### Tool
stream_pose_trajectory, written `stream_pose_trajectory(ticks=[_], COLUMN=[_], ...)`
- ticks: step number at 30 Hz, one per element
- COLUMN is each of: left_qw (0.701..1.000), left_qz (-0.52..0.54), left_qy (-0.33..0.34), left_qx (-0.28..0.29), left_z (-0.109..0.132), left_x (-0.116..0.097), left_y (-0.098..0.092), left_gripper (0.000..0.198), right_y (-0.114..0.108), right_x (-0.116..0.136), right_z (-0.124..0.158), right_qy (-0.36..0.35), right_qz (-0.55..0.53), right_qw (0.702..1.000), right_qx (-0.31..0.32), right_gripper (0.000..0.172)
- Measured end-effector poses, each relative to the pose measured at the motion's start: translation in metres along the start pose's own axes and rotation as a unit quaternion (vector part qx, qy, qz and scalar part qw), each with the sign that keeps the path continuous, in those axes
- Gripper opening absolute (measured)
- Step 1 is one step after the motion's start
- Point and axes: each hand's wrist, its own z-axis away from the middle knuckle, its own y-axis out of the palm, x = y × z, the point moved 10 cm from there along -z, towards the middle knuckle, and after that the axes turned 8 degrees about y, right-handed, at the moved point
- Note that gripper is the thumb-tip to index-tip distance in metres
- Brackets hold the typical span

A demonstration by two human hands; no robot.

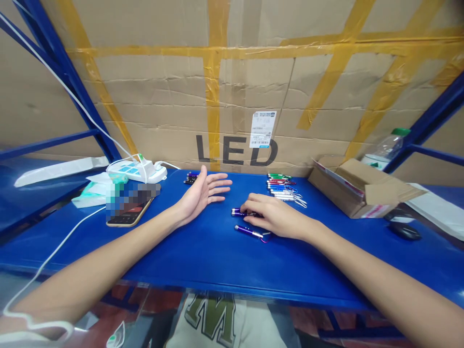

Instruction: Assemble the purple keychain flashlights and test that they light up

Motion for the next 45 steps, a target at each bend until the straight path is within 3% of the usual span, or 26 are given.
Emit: stream_pose_trajectory(ticks=[8,18,24,29,37,45], left_qw=[1.000,1.000,1.000,1.000,0.996,0.992], left_qz=[-0.003,0.000,-0.003,-0.005,0.022,0.087], left_qy=[-0.002,0.001,-0.003,-0.001,-0.034,-0.043], left_qx=[-0.001,-0.008,-0.005,0.007,0.075,0.074], left_z=[0.001,0.001,0.001,0.001,0.000,0.001], left_x=[0.000,-0.002,-0.001,0.000,0.005,0.004], left_y=[0.001,0.002,0.002,0.002,0.007,0.006], left_gripper=[0.078,0.081,0.083,0.083,0.086,0.087], right_y=[0.007,-0.014,-0.013,-0.009,-0.014,-0.014], right_x=[0.003,0.003,-0.002,-0.011,0.003,-0.006], right_z=[0.001,0.000,0.000,0.000,0.000,-0.002], right_qy=[-0.023,-0.007,0.017,0.045,0.006,0.019], right_qz=[-0.015,-0.034,-0.058,-0.035,0.009,0.057], right_qw=[0.999,0.998,0.996,0.997,0.998,0.996], right_qx=[0.030,-0.060,-0.059,-0.042,-0.055,-0.067], right_gripper=[0.020,0.026,0.023,0.024,0.033,0.028])
